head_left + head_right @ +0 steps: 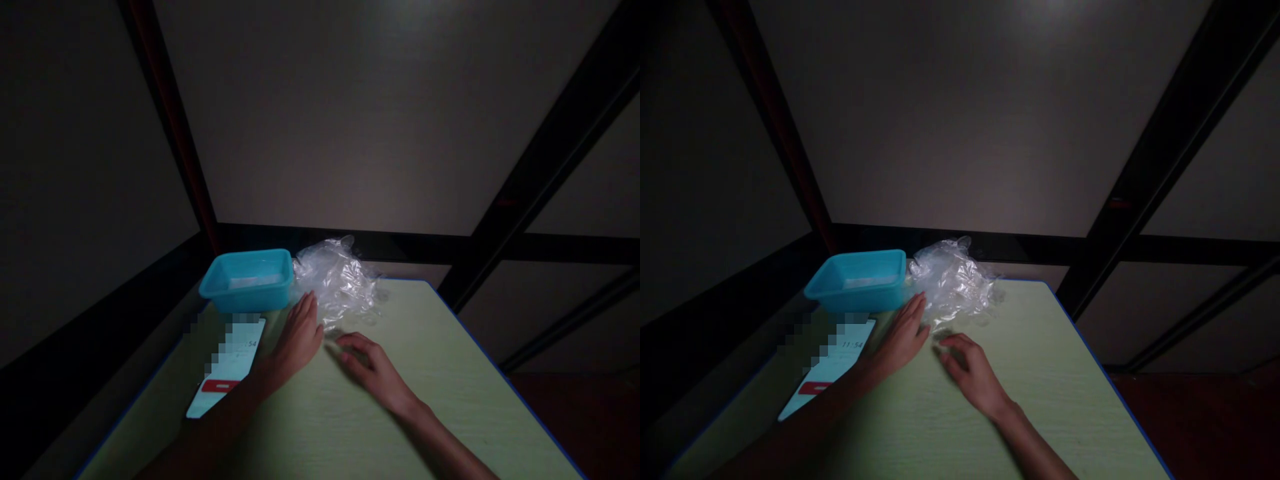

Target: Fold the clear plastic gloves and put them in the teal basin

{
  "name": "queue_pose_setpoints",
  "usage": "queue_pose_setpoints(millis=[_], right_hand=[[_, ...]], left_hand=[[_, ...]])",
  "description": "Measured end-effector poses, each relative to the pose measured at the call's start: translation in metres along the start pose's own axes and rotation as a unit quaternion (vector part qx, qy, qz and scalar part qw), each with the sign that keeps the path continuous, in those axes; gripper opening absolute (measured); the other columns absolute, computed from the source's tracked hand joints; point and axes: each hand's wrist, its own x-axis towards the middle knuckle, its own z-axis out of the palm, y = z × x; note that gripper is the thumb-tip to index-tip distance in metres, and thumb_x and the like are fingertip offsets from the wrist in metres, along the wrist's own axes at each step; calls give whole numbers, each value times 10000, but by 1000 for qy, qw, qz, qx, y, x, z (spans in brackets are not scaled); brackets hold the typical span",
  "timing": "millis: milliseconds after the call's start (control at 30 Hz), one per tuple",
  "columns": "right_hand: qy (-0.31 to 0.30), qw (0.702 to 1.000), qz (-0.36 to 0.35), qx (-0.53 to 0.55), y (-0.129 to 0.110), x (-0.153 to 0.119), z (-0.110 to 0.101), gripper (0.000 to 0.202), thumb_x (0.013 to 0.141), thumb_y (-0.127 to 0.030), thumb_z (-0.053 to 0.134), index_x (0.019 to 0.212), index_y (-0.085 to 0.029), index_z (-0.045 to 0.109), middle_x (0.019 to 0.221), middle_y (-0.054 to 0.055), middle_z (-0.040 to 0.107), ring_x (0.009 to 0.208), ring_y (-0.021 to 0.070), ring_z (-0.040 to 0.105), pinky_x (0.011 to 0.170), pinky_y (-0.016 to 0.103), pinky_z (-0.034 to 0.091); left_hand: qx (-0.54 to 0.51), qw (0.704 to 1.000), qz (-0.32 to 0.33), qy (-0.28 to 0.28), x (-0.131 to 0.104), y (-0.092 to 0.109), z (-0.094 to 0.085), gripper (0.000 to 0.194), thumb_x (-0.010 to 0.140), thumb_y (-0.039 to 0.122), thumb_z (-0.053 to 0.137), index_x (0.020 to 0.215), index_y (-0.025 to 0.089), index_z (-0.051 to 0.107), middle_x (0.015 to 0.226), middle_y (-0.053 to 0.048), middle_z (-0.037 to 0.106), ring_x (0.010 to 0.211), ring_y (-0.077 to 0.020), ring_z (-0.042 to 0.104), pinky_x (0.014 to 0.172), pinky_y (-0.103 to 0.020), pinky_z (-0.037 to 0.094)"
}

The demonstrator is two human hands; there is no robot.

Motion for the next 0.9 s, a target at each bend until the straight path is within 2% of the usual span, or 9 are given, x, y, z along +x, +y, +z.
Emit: queue_pose_setpoints(millis=[100, 200, 333, 400, 533, 633, 733, 800, 900], right_hand=[[-27, 970, 88, 226, 1, 4, 5, 369, 787, -504, 596, 943, -175, 659, 940, 69, 686, 915, 199, 614, 873, 364, 441], [-32, 896, 163, 411, -1, 8, 9, 417, 694, -532, 686, 909, -175, 665, 902, 50, 707, 805, 156, 645, 800, 304, 481], [-40, 818, 171, 548, -7, 11, 4, 414, 652, -486, 730, 934, -191, 659, 980, 53, 717, 840, 165, 666, 774, 288, 510], [-14, 808, 154, 568, -10, 10, -3, 379, 668, -415, 732, 968, -195, 656, 1064, 57, 699, 942, 180, 653, 821, 300, 505], [55, 824, 148, 543, -11, 4, -17, 315, 676, -215, 727, 981, -184, 655, 1100, 60, 688, 957, 186, 659, 777, 283, 532], [73, 839, 158, 515, -6, -3, -23, 312, 654, -156, 742, 955, -151, 660, 1032, 83, 709, 862, 183, 688, 720, 259, 546], [67, 853, 154, 495, -2, -10, -26, 308, 639, -188, 767, 922, -134, 658, 951, 101, 724, 783, 200, 699, 662, 269, 554], [53, 861, 156, 482, -1, -14, -25, 365, 625, -204, 778, 960, -142, 647, 901, 91, 729, 717, 195, 698, 606, 264, 548], [25, 869, 159, 467, -4, -19, -20, 451, 588, -175, 780, 1012, -152, 629, 851, 66, 727, 632, 159, 674, 515, 218, 507]], left_hand=[[-39, 998, 41, 31, -12, 18, -2, 577, 801, 87, 398, 1374, 84, 329, 1444, -178, 346, 1334, -254, 310, 1070, -431, 313], [-73, 990, 108, 47, -29, 36, -3, 586, 807, 72, 375, 1390, 72, 307, 1452, -174, 333, 1320, -252, 341, 1060, -402, 345], [-58, 973, 218, 54, -53, 51, -6, 605, 812, 42, 373, 1409, 100, 293, 1429, -155, 381, 1294, -265, 385, 1059, -412, 353], [-51, 962, 262, 52, -64, 53, -8, 619, 808, 25, 374, 1415, 109, 284, 1408, -148, 417, 1277, -257, 411, 1046, -399, 375], [-96, 949, 300, 32, -81, 52, -6, 597, 792, 2, 374, 1373, 142, 365, 1351, -127, 493, 1211, -226, 488, 997, -365, 430], [-200, 949, 240, 51, -91, 48, 1, 435, 766, 22, 428, 1147, 184, 559, 1293, -118, 541, 1153, -232, 530, 953, -371, 457], [-366, 922, 86, 92, -91, 42, 8, 295, 708, 79, 523, 968, 211, 565, 1175, -103, 598, 1098, -245, 552, 925, -381, 457], [-494, 865, -13, 83, -84, 37, 11, 300, 710, 155, 571, 1002, 213, 534, 1111, -94, 620, 1083, -251, 558, 916, -381, 452], [-663, 741, -104, -3, -72, 31, 15, 368, 720, 344, 640, 1041, 210, 519, 1076, -87, 645, 1023, -263, 598, 880, -396, 464]])
